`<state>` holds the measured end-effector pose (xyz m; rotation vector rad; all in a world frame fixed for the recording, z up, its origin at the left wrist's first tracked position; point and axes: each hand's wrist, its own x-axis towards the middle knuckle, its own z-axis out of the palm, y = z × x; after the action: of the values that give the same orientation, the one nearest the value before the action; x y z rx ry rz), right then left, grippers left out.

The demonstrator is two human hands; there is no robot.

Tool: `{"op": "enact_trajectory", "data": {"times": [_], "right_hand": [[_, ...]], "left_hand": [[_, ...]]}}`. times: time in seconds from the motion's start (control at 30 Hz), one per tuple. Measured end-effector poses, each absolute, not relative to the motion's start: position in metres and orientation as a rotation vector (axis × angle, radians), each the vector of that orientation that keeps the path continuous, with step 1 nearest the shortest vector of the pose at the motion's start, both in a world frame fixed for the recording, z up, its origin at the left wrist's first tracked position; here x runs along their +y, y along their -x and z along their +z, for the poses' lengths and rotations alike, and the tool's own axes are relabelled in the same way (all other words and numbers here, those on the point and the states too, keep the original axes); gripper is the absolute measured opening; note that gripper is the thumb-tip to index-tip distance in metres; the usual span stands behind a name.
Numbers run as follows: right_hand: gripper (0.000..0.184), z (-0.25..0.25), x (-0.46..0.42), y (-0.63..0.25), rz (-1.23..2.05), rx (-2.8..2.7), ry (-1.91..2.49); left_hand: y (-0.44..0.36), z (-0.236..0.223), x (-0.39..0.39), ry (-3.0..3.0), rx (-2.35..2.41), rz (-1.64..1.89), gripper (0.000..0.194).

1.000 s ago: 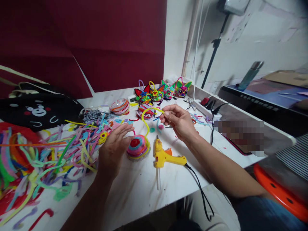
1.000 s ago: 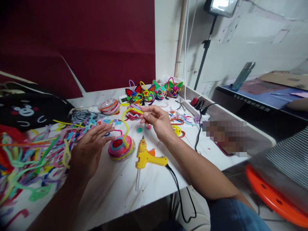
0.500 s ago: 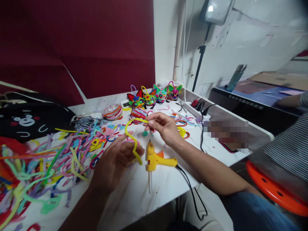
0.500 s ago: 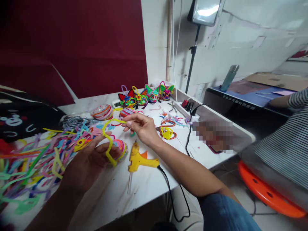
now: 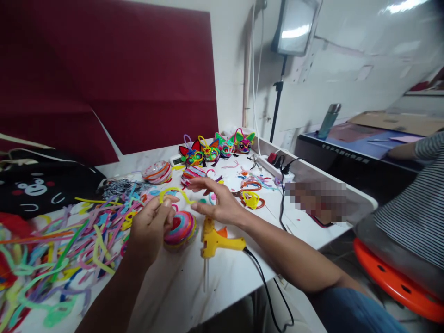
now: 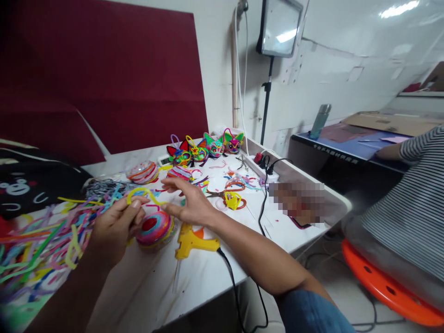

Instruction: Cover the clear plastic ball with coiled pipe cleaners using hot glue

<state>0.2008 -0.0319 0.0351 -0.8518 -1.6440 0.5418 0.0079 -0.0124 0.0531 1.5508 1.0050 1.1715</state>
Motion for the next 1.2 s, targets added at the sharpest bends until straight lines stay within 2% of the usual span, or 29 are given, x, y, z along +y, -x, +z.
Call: {"op": "enact_trajectory", "data": {"times": [0.07,0.17,0.23,0.3,0.4,0.57,0.67,0.83,0.97,1.2], "right_hand": [[0.065,0.04,-0.037,-0.2,0.424,-1.721,0.799],[0.067,0.045,-0.042,-0.201,0.416,-1.83,0.669],[0.06,0.047,-0.043,-0.203,0.553,-1.859,0.599],[0.045,0.048,-0.042,-0.205,0.688,-1.834,0.569],[0.025,0.046,-0.039,-0.204,0.679,-1.766,0.644],[0.02,0.033,-0.034,-0.198,0.326,-1.781,0.852],[0.018,0.027,-0.029,-0.199,0.247,-1.841,0.868],[0.025,0.029,-0.025,-0.205,0.343,-1.947,0.721],[0.033,0.036,-0.025,-0.213,0.449,-1.793,0.713],[0.038,0.04,-0.022,-0.222,0.51,-1.667,0.848]], "left_hand": [[-0.006,0.052,-0.01,-1.923,1.117,1.197,0.024],[-0.005,0.049,-0.006,-2.495,1.167,1.25,0.027],[-0.006,0.044,-0.003,-2.802,1.16,1.343,0.027],[-0.007,0.039,-0.002,-3.037,1.192,1.409,0.026],[-0.01,0.034,-0.003,-3.238,1.146,1.488,0.026],[-0.01,0.028,-0.006,-3.296,0.873,1.533,0.029],[-0.002,0.023,-0.003,-3.323,0.807,1.518,0.033],[0.013,0.021,0.008,-3.309,0.729,1.52,0.028],[0.022,0.026,0.015,-3.278,0.788,1.526,0.02],[0.028,0.026,0.021,-3.15,0.94,1.54,0.027]]}}
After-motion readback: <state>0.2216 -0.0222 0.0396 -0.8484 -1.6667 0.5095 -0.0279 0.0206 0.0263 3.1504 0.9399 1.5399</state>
